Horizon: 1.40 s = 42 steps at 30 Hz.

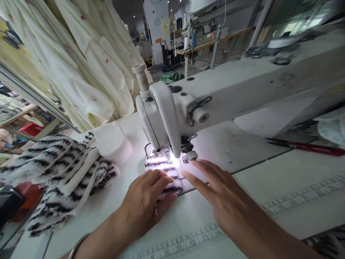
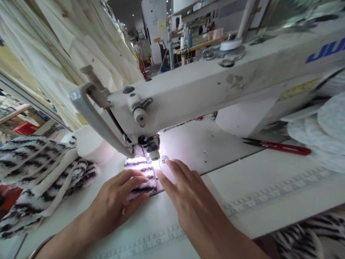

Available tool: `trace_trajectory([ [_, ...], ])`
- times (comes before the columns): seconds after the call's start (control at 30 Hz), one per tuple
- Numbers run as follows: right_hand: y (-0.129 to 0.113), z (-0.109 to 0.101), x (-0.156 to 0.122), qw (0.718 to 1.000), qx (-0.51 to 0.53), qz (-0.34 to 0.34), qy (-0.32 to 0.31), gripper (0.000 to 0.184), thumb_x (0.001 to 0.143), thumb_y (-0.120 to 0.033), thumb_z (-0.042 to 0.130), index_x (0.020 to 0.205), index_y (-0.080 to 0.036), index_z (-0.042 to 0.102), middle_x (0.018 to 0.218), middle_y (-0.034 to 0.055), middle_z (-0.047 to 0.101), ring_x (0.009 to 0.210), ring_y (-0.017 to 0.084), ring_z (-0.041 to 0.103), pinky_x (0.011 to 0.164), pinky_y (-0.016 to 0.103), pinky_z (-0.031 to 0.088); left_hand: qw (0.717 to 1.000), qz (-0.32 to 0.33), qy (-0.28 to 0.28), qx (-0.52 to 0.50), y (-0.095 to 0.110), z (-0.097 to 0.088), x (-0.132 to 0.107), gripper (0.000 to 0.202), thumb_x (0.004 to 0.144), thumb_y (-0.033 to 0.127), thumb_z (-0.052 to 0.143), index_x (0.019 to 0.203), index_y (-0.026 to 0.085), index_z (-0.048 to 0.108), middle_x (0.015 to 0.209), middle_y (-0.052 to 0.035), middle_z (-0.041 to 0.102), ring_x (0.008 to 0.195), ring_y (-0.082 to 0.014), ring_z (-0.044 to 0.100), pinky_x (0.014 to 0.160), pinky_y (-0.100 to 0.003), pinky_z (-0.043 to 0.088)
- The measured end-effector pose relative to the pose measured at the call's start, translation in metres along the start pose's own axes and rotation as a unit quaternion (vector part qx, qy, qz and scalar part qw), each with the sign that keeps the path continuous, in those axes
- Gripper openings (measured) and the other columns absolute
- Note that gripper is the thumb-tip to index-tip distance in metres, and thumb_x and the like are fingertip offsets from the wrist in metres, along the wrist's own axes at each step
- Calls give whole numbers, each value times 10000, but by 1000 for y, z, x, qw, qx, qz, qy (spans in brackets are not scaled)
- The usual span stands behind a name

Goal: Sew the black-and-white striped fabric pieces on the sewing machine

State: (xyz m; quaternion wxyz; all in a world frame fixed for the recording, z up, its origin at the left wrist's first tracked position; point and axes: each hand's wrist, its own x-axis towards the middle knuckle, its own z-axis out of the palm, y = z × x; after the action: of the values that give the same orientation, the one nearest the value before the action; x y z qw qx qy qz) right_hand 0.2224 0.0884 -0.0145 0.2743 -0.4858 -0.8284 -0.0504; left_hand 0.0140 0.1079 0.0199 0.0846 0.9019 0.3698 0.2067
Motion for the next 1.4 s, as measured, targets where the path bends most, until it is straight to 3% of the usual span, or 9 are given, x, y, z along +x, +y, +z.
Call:
trace_trajectory([
  [0.23, 9, 2, -30, 1000, 3, 31, -4, 638, 689, 81, 312, 1175, -216, 599, 1268, 96, 543, 1158, 207, 510, 842, 349, 498, 999, -4, 35, -11, -2, 2, -1, 91, 902, 145, 538, 905, 180, 622, 907, -49, 650, 757, -152, 632, 616, -278, 544],
  [0.53, -36, 10, -27, 1000, -5, 25, 16, 609, 755, 39, 317, 1278, -189, 532, 1304, 127, 537, 1258, 253, 437, 884, 386, 464, 998, 52, 22, 16, 5, 3, -11, 187, 887, 89, 543, 1039, 174, 608, 1003, -80, 669, 896, -203, 630, 718, -335, 565],
  [0.63, -40, 14, -25, 999, -45, 11, 11, 555, 773, 31, 330, 1241, -163, 558, 1297, 131, 552, 1266, 254, 433, 883, 370, 452, 998, 46, 12, 28, 7, 4, -13, 247, 888, 76, 519, 1109, 165, 588, 1041, -87, 667, 943, -218, 625, 751, -356, 566],
  [0.8, -34, 22, -10, 997, -39, 28, 66, 477, 788, 27, 312, 1104, -154, 620, 1277, 128, 576, 1247, 257, 455, 881, 402, 443, 999, 26, 0, 36, 2, 7, -6, 250, 912, 90, 463, 1117, 174, 579, 1036, -77, 671, 903, -224, 634, 717, -377, 568],
  [0.97, -25, 19, 14, 998, -47, 3, 37, 441, 761, 14, 330, 985, -162, 667, 1132, 141, 642, 1041, 259, 588, 777, 401, 498, 996, 31, 30, 79, -12, 7, 5, 238, 937, 110, 402, 1078, 185, 578, 999, -73, 683, 841, -213, 654, 634, -342, 558],
  [1.1, -23, 18, 22, 997, -72, 2, 27, 504, 749, 38, 309, 1060, -160, 653, 1118, 148, 622, 831, 225, 615, 749, 420, 502, 991, 36, 43, 119, -24, 9, 9, 227, 941, 151, 418, 1107, 199, 565, 1023, -71, 687, 860, -219, 663, 657, -355, 564],
  [1.27, -21, 24, 10, 998, -39, 13, 38, 507, 723, 39, 323, 1043, -194, 640, 1149, 139, 604, 1029, 269, 579, 766, 414, 496, 986, 57, 80, 134, -42, 14, 11, 301, 869, 65, 461, 1144, 171, 521, 946, -76, 677, 816, -213, 636, 676, -350, 543],
  [1.4, -14, 26, -7, 997, -33, -12, 65, 555, 750, 21, 340, 1207, -211, 552, 1274, 121, 540, 1185, 253, 496, 862, 377, 451, 985, 42, 60, 153, -46, 12, 16, 210, 862, 79, 465, 1039, 150, 552, 746, -42, 616, 695, -196, 594, 617, -319, 515],
])
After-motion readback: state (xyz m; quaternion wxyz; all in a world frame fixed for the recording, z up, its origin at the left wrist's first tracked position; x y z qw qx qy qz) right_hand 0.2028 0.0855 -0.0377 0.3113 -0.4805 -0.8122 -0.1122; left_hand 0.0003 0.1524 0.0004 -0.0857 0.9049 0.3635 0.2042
